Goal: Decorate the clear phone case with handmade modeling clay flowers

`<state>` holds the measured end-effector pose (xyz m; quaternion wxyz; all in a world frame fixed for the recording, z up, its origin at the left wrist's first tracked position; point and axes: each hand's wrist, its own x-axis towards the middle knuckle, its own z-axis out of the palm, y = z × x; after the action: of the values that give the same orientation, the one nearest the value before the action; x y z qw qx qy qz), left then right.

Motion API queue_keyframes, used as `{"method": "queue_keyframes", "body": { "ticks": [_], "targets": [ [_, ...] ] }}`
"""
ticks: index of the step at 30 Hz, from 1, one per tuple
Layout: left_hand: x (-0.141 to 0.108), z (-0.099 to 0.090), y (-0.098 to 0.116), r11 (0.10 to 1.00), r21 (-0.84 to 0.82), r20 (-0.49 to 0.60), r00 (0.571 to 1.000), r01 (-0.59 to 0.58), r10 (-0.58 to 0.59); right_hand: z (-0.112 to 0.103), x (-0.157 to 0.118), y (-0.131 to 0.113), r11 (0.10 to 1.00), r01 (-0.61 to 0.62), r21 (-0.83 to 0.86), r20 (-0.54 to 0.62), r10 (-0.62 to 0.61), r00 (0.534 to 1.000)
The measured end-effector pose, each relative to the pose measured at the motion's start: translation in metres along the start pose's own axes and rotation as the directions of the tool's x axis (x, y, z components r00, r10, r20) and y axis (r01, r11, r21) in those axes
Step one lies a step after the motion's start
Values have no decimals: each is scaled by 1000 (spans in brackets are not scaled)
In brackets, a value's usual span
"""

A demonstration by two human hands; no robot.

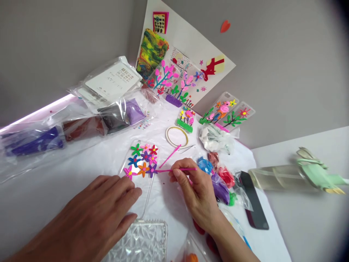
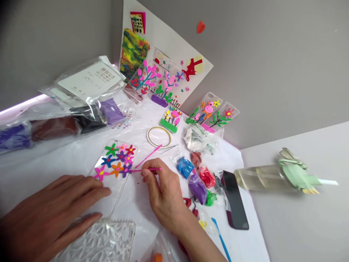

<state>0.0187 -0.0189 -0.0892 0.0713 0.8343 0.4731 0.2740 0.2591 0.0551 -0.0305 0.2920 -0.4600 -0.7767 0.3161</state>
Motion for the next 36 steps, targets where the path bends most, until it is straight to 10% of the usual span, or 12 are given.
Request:
{"method": "queue_keyframes", "body": {
  "ticks": [36],
  "targets": [
    [0,-2,-2,1000,10,62,998,-18,17,-15,5,-3,999,-28,-27,104,31,994]
  ]
}}
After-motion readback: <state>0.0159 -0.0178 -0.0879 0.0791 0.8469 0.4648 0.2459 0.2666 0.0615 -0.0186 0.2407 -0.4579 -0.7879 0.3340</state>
